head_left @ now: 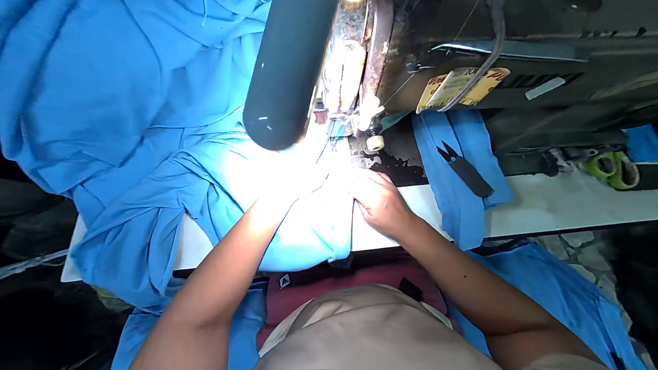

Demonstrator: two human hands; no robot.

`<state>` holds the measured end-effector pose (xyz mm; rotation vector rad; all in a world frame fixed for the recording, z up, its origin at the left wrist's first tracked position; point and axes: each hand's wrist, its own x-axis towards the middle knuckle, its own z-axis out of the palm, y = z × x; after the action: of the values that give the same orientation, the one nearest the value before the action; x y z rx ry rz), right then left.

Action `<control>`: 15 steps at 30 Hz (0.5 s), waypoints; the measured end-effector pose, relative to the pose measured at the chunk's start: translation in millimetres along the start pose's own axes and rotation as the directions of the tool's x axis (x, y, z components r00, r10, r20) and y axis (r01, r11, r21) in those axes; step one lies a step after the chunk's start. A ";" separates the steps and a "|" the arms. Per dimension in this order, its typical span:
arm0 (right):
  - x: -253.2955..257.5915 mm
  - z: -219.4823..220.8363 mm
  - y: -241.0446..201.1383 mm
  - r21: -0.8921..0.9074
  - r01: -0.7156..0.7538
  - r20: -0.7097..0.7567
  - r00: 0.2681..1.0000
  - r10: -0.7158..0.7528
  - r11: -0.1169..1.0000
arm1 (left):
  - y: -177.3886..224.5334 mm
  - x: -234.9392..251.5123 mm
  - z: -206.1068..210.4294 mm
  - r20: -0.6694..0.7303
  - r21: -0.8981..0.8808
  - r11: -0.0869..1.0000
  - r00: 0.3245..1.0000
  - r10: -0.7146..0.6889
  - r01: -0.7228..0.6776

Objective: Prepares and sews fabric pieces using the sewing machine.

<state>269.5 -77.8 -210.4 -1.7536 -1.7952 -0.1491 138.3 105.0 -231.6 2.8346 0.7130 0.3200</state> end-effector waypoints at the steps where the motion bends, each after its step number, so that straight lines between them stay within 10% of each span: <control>1: 0.9 0.6 -0.4 -0.012 0.013 0.006 1.000 -0.013 1.000 | 3.4 -3.1 -13.5 -0.014 -0.026 0.999 0.999 0.046 -0.046; 15: 8.8 -2.2 -4.9 -0.036 0.118 0.082 0.990 -0.115 0.992 | 45.8 -29.3 -54.6 -0.056 -0.310 0.935 0.985 0.166 -0.175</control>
<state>266.3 -71.7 -202.7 -1.7048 -1.9658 -0.1666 119.4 59.0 -172.8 2.5932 0.3795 0.4589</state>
